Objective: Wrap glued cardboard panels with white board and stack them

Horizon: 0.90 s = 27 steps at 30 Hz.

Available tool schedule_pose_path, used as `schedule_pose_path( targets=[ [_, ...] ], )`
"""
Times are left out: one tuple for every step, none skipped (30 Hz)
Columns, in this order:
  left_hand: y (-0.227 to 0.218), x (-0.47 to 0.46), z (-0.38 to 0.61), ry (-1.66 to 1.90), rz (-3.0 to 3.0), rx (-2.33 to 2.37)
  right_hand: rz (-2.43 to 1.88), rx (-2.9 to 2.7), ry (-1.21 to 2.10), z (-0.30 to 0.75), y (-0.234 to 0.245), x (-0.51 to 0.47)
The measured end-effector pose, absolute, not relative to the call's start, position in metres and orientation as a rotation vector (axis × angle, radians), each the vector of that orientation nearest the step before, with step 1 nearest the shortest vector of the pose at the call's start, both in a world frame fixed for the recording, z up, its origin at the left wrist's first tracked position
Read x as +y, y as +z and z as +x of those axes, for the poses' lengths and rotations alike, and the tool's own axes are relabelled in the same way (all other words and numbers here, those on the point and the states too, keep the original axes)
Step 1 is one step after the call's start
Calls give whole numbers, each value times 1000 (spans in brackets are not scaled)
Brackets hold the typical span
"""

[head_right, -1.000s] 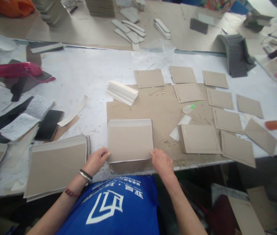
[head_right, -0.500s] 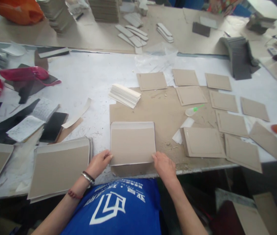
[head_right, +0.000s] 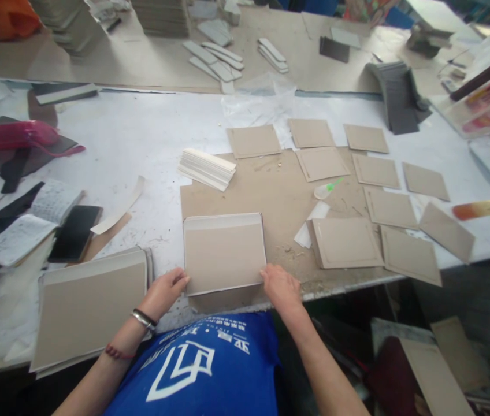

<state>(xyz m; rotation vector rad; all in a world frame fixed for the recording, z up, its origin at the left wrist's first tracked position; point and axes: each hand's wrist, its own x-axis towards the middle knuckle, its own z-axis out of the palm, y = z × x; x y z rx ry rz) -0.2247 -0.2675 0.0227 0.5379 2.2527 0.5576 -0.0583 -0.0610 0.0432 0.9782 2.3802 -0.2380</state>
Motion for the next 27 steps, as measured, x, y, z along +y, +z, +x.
schedule_pose_path(
  targets=[
    [23,-268,-224,566,530,2251,979,2374,-240,-58,43,-61],
    [23,-269,-224,577,520,2247,979,2371,-240,-59,43,-61],
    [23,-269,-224,590,508,2242,978,2368,-239,-59,43,-61],
    [23,-270,-224,601,494,2237,978,2364,-239,-59,43,-61],
    [23,-270,-224,611,481,2231,978,2360,-238,-59,43,-61],
    [24,-270,-223,618,469,2227,979,2356,-238,-60,43,-61],
    [24,-270,-223,622,459,2225,978,2355,-241,-60,42,-61],
    [24,-270,-223,624,451,2227,978,2355,-243,-60,42,-61],
    [24,-270,-223,623,446,2231,975,2357,-246,-60,42,-61],
    [24,-270,-224,623,446,2235,972,2361,-245,-59,42,-61],
    [24,-270,-224,624,447,2239,971,2366,-242,-59,42,-61],
    [23,-269,-224,625,448,2243,969,2367,-239,-59,42,-61],
    [23,-269,-224,627,449,2245,969,2366,-235,-59,42,-62],
    [22,-270,-224,630,447,2246,967,2363,-230,-60,42,-62],
    [21,-270,-224,631,442,2245,964,2360,-226,-60,42,-62],
    [20,-270,-225,630,435,2243,960,2359,-222,-60,42,-62],
    [20,-270,-225,627,427,2242,954,2359,-219,-60,43,-62],
    [20,-269,-225,623,419,2239,949,2360,-215,-61,43,-62],
    [20,-269,-225,618,412,2236,947,2360,-209,-61,44,-63],
    [21,-269,-225,613,407,2233,945,2361,-205,-61,44,-63],
    [21,-269,-225,607,403,2235,946,2360,-200,-61,44,-63],
    [22,-268,-225,598,404,2241,947,2360,-196,-61,44,-64],
    [23,-268,-225,586,407,2251,950,2361,-193,-61,44,-64],
    [24,-268,-224,572,411,2263,951,2365,-192,-61,43,-64],
    [24,-268,-224,558,416,2274,951,2371,-190,-60,43,-64],
    [24,-268,-224,547,420,2285,947,2376,-188,-60,42,-64],
    [24,-268,-223,542,425,2292,944,2375,-187,-60,42,-64]
  ],
)
